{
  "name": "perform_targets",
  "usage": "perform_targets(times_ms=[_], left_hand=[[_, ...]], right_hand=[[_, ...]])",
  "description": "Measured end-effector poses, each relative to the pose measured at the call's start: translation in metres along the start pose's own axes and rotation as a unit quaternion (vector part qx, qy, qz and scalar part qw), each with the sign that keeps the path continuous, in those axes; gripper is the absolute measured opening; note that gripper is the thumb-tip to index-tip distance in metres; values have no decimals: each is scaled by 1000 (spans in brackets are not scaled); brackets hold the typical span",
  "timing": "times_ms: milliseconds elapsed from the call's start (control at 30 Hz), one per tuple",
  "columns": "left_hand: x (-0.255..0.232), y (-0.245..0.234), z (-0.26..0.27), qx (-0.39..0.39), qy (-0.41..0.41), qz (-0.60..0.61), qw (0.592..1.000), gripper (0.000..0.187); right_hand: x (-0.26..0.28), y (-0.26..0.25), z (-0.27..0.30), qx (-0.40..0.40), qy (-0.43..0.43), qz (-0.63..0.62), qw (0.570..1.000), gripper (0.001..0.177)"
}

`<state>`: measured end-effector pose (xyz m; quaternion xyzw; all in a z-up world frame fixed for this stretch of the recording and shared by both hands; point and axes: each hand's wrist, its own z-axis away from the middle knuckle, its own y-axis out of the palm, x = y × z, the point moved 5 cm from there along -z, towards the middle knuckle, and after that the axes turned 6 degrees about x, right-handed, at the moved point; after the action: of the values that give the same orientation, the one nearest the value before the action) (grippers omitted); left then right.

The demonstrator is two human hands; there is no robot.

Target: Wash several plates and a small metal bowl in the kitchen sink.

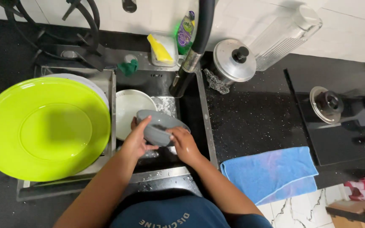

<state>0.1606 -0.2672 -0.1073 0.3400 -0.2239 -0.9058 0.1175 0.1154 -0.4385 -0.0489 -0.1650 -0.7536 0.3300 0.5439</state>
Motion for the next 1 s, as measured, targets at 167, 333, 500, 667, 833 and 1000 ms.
perform_targets(times_ms=[167,333,500,667,833,1000], left_hand=[[1,-16,-17,55,-4,69,996,92],[11,-9,-30,69,-14,84,994,94],[18,-24,-45,13,35,93,995,90],[18,-21,-38,58,13,186,981,87],[11,-12,-21,43,-2,182,982,93],[5,-5,-11,52,-14,158,986,104]], right_hand=[[32,-22,-19,159,13,15,987,27],[2,-55,-98,127,-16,51,990,38],[-55,-64,-211,-36,-131,198,971,42],[-78,-53,-288,-4,-92,208,974,36],[-82,-45,-327,58,30,248,967,33],[-110,-38,-346,50,65,294,952,51]])
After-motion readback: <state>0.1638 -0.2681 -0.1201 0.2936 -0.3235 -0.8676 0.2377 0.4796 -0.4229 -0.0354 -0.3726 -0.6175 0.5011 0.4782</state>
